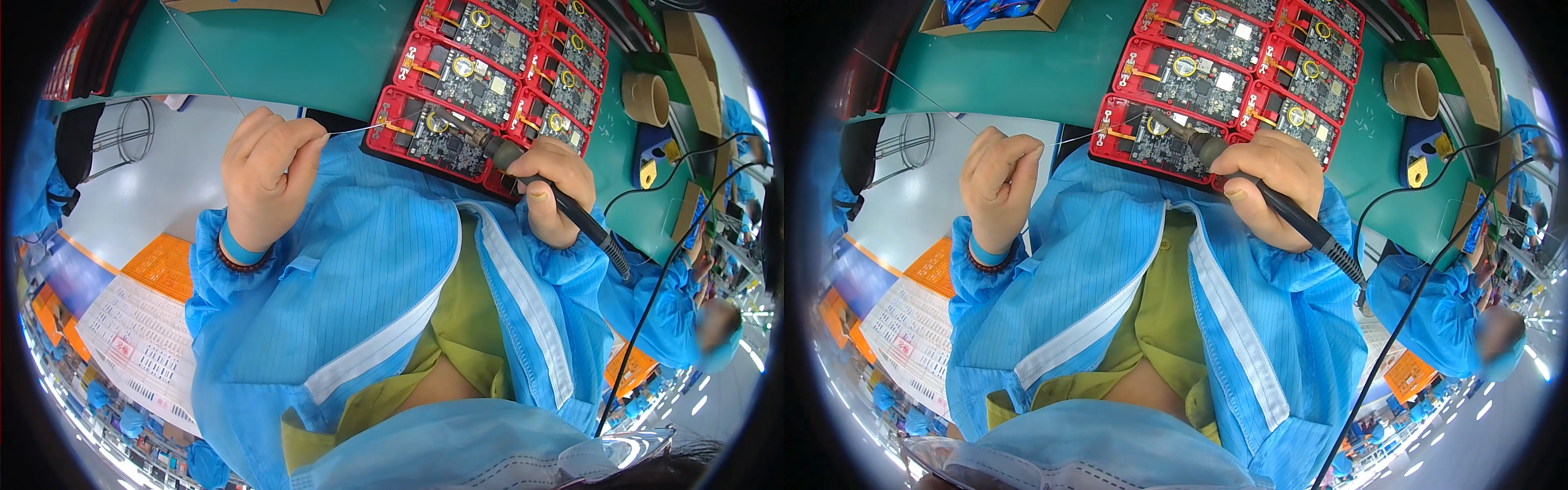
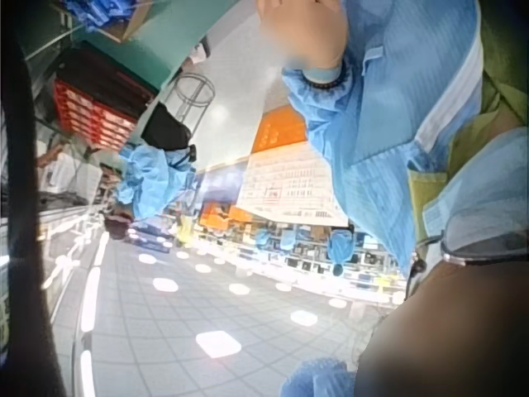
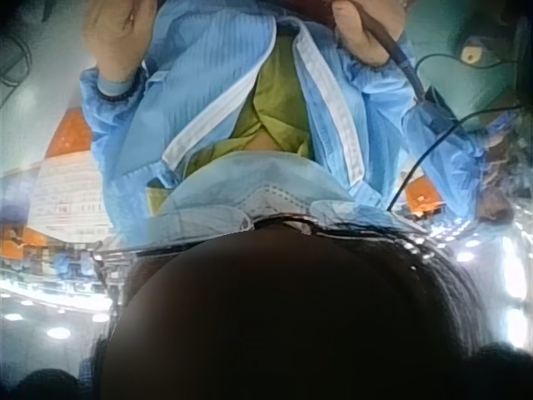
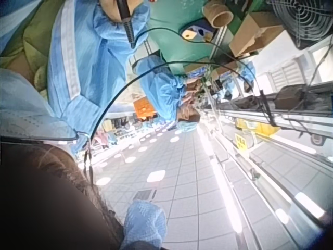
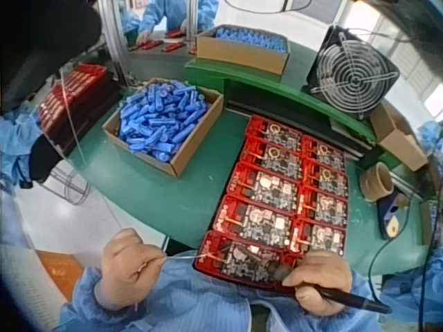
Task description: The person solders electronic components onto printed circuit boards with a soldering iron, then assembles the boards into circuit frames.
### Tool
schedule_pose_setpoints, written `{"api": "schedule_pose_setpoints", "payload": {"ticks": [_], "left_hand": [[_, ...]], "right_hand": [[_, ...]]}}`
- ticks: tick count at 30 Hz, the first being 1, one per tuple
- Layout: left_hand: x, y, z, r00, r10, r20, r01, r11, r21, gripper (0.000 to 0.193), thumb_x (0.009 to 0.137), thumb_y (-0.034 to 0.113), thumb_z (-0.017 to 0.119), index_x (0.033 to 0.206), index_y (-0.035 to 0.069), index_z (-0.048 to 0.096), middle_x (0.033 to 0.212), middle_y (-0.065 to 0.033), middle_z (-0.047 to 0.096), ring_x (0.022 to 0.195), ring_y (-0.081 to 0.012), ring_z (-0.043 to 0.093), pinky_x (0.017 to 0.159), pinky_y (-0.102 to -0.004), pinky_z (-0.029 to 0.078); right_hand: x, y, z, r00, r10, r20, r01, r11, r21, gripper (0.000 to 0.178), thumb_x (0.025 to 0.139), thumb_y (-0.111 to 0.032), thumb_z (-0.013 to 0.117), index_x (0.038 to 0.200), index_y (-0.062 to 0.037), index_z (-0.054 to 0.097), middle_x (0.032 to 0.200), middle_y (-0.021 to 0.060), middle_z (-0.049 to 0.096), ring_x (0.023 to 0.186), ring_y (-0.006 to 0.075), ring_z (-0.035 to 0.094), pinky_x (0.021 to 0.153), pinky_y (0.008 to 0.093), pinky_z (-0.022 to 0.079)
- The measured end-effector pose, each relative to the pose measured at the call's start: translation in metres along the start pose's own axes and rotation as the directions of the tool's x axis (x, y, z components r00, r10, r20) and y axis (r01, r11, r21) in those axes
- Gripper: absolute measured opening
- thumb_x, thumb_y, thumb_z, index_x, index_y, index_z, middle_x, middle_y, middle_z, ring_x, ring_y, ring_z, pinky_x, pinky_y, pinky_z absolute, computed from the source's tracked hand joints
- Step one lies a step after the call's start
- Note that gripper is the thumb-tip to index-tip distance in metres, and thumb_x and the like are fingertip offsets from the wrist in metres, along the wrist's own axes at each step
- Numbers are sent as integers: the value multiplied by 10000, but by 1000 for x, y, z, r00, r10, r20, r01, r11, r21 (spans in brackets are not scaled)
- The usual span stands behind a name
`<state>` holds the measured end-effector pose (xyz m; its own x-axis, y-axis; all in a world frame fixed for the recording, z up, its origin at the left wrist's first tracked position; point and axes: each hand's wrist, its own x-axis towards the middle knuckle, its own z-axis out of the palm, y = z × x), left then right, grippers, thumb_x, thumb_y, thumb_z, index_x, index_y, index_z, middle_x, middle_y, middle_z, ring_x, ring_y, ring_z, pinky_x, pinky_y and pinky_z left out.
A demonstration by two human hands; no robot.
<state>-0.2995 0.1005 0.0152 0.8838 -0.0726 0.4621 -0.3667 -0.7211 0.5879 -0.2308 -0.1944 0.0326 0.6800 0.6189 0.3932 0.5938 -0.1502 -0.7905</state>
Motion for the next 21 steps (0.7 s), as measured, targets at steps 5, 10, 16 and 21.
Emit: {"api": "schedule_pose_setpoints", "payload": {"ticks": [5,10,16,21], "left_hand": [[1,0,1,1000,12,-7,-12,1000,-5,153,673,-50,692,766,34,604,587,-65,459,541,-213,435,481,-330,342],[2,1,4,1000,13,-9,-13,1000,-12,147,682,-53,686,768,34,604,586,-67,456,541,-216,435,485,-325,349],[3,1,4,999,-37,-36,37,999,-19,146,684,-55,683,769,32,601,603,-72,492,546,-220,450,486,-326,354],[17,-2,17,991,-103,-88,97,992,-75,127,706,-49,663,777,30,593,643,-78,540,553,-237,468,501,-341,368]], "right_hand": [[1,1,1,999,-5,32,6,1000,-20,246,834,-262,616,837,-16,610,646,80,581,511,233,515,478,340,377],[-1,1,1,998,-18,52,20,999,-39,249,829,-267,617,837,-19,610,647,82,581,511,239,515,481,343,378],[-5,-8,-11,990,-34,-136,38,999,32,381,895,-357,541,867,18,606,627,80,571,517,206,519,483,329,383],[5,-6,-27,978,-46,-204,47,999,-1,383,901,-354,531,861,21,602,608,78,555,517,188,518,492,311,374]]}}
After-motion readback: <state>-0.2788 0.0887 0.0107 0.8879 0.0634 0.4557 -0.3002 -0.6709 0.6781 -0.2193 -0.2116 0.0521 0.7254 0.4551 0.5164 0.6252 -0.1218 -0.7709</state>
